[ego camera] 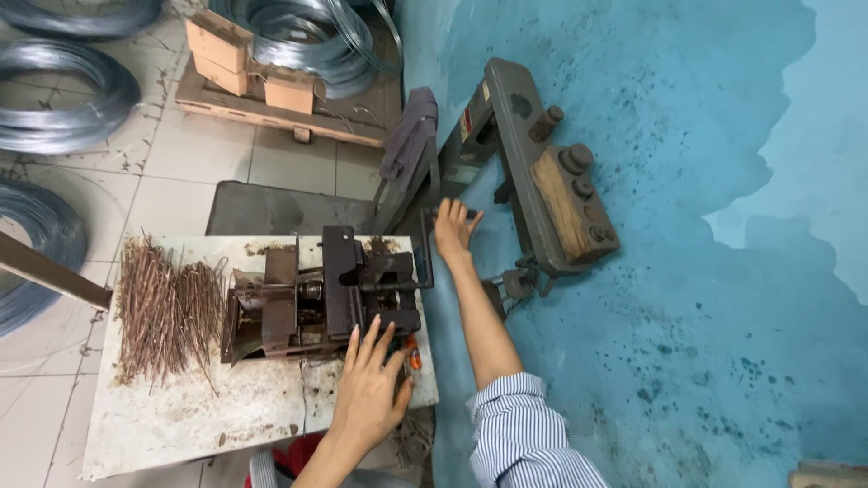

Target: Operating a manual machine to process thin metal rods by loading them and pulling a lever

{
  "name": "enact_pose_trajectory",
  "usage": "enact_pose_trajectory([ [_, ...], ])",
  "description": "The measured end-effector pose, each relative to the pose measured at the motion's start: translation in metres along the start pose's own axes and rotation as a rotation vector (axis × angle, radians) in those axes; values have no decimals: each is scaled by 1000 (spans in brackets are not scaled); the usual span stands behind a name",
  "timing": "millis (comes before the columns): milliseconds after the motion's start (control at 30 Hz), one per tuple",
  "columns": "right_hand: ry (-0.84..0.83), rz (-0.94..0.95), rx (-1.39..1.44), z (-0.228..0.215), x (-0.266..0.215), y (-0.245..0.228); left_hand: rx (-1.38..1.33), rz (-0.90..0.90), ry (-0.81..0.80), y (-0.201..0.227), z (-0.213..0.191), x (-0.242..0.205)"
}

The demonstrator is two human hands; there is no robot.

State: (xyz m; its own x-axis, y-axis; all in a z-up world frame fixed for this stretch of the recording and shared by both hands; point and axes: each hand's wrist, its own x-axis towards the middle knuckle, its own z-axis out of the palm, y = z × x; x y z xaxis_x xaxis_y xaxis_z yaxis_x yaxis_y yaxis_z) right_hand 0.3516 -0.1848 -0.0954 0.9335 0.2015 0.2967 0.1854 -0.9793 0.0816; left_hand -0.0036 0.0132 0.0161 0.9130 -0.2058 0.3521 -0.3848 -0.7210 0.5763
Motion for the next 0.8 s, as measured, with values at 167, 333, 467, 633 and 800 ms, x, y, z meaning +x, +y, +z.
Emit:
enact_pose_trajectory([
  [167, -275, -6, -80, 77, -14, 8, 7, -5, -23, -2, 0, 1],
  [333, -559, -156, 68, 112, -108, 2, 30, -32, -11, -7, -4, 7],
  [467, -596, -270, -88, 87, -158, 8, 25, -44, -23, -4, 3, 6],
  [633, -257, -403, -218, 94, -211, 11, 29, -15, 3, -3, 2, 3],
  [800, 178, 105, 657, -7, -237, -44, -103, 35, 38, -2, -10, 3],
])
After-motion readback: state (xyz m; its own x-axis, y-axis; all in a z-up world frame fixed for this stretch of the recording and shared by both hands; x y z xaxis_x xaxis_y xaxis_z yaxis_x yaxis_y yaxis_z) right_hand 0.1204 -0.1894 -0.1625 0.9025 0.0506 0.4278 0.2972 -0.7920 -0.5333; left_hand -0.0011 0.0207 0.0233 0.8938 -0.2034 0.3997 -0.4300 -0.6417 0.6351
